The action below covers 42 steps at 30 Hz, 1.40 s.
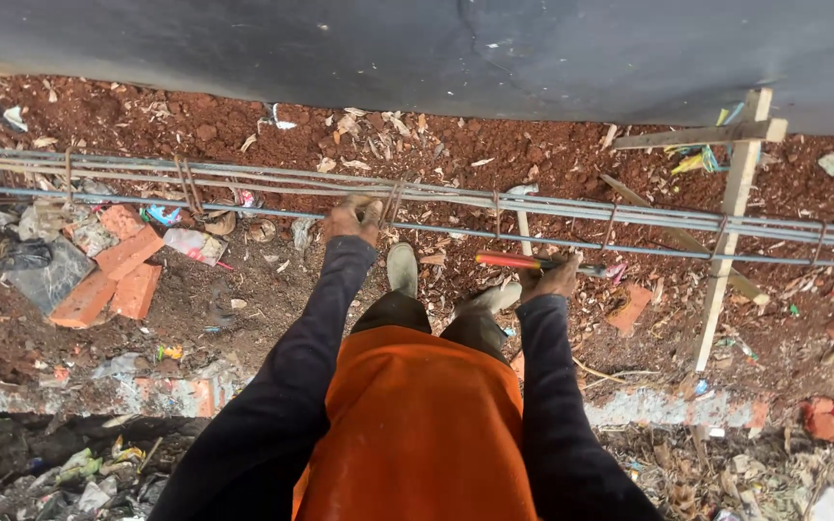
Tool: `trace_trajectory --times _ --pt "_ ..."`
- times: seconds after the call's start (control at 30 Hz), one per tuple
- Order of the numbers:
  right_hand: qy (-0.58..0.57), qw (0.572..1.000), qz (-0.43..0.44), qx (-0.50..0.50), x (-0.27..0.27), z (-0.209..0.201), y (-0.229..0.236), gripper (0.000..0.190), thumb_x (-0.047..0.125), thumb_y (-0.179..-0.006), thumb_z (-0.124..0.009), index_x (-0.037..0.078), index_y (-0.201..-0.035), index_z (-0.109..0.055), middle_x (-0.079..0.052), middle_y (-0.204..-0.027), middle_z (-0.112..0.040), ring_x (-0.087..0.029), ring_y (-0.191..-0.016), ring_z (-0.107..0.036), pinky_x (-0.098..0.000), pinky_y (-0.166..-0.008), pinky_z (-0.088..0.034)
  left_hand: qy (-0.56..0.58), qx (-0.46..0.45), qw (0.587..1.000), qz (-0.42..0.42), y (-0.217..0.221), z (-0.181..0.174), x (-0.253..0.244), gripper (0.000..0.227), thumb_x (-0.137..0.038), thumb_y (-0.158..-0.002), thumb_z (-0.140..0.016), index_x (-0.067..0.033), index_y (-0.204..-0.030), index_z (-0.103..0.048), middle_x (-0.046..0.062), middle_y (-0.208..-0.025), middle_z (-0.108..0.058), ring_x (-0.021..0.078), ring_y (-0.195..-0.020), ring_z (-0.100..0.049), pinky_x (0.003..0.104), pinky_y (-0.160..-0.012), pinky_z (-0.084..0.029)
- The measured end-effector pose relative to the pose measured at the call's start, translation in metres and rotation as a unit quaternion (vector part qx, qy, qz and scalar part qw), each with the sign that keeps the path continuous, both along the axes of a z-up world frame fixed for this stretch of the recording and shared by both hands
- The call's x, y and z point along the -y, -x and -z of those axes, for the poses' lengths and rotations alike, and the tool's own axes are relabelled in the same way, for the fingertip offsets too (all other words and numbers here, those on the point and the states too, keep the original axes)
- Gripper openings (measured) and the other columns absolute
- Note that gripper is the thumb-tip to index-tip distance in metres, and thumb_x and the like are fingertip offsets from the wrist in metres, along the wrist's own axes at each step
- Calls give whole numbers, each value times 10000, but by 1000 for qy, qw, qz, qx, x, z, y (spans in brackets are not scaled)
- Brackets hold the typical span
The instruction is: The person secures a rebar cage by wrapping, twisting, and cutting tie wire around the steel bars using pliers.
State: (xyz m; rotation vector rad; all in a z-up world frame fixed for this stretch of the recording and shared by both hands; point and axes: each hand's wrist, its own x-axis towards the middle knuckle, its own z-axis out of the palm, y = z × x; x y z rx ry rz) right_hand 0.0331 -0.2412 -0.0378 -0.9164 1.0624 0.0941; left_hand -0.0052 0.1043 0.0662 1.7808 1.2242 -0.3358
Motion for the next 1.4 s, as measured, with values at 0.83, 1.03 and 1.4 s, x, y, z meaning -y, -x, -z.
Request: trace_trajectory --times 0.83,1.03,1.4 --pt "620 535 -569 -73 -78 -8 -20 636 612 -980 -602 66 -1308 -605 -125 -768 -619 -187 -612 -575 -359 -443 -526 118 217 967 -66 47 92 -87 161 -148 -989 -739 -14 -1078 -756 79 -765 -704 97 -557 -594 235 -438 -465" --pt "632 519 -575 -12 -82 -13 -18 512 575 -1027 -579 135 -1272 -671 -119 -762 -620 -221 -667 -568 -396 -483 -528 77 142 983 -89 44 75 -98 200 -205 -986 -736 -18 -1045 -771 70 -720 -692 93 -510 -549 242 -406 -439" --pt "557 622 -549 -30 -76 -12 -12 379 455 -1026 -638 104 -1150 -710 -94 -784 -712 -182 -595 -637 -376 -525 -572 26 134 990 -20 52 94 -108 201 -177 -915 -771 -61 -1080 -760 67 -847 -757 102 -617 -660 232 -483 -565"
